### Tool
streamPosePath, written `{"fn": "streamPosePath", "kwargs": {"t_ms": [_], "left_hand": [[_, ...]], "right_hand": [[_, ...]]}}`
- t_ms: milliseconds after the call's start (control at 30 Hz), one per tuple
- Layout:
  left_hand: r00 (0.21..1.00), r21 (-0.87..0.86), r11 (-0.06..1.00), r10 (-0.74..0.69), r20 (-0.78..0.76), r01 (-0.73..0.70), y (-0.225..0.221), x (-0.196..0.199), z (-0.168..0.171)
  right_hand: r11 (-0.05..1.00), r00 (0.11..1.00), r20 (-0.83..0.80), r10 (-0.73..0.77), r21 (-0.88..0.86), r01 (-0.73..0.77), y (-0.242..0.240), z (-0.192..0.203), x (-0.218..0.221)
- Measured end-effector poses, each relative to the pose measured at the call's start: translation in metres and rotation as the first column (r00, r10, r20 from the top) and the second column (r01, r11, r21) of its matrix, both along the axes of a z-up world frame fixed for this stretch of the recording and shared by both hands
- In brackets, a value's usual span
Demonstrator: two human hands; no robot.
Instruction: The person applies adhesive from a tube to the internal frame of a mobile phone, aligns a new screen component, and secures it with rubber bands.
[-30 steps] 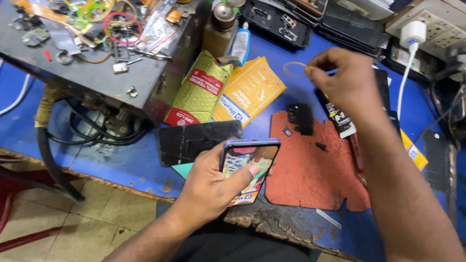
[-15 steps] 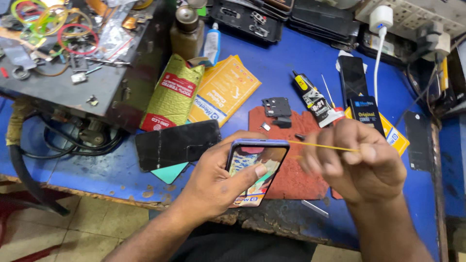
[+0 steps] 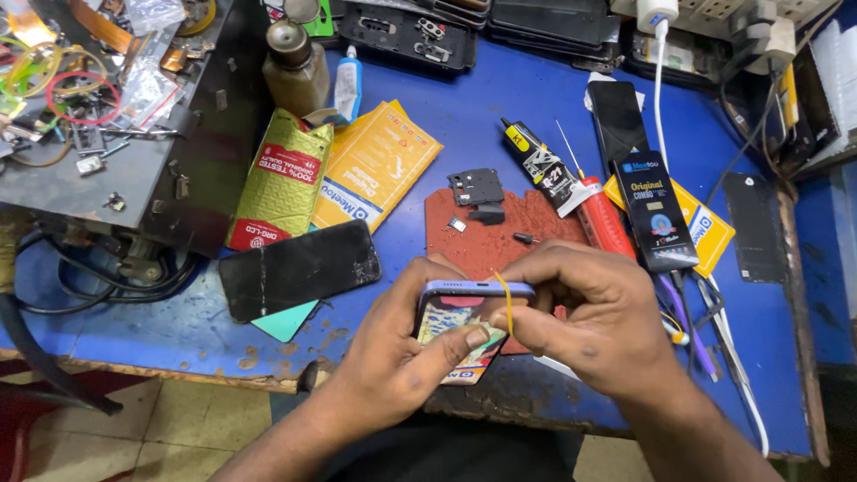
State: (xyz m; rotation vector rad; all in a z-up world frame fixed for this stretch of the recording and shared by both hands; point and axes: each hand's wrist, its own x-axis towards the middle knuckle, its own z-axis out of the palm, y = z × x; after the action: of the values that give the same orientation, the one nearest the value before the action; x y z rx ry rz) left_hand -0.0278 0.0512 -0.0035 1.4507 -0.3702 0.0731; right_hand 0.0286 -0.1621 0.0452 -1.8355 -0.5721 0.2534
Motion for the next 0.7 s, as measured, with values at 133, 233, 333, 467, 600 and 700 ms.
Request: {"fn": "streamPosePath", "kwargs": {"t_ms": [133,233,333,467,600,700], "left_hand": [[0.998,0.056,0.997,0.057,0.036,-0.059,0.0,-0.003,0.005],[0.993,0.069,0.995,0.072,0.092,-0.078,-0.002,-0.003,0.008],[0.992,0.061,0.996,0.059,0.11,-0.066,-0.004,-0.002,0.01],[0.992,0.037,0.998,0.043,0.117,-0.047,-0.006,-0.003,0.009],[0.991,0.037,0.997,0.062,0.122,-0.067,-0.008,-0.004,0.009],[0.99,0.064,0.994,0.077,0.119,-0.085,-0.008,-0.005,0.009]], "right_hand": [[1.0,0.995,0.102,0.005,-0.014,-0.004,-0.004,0.003,-0.004],[1.0,0.995,0.098,-0.003,0.021,0.001,-0.004,0.003,-0.007],[0.999,0.996,0.084,-0.011,0.034,0.008,-0.005,0.003,-0.009],[1.0,0.99,0.137,0.021,0.02,-0.023,-0.007,0.0,-0.008],[0.995,1.0,-0.021,0.002,0.099,0.0,-0.009,-0.006,-0.011],[0.985,0.991,-0.126,0.036,0.171,-0.014,-0.011,-0.011,-0.011]]}}
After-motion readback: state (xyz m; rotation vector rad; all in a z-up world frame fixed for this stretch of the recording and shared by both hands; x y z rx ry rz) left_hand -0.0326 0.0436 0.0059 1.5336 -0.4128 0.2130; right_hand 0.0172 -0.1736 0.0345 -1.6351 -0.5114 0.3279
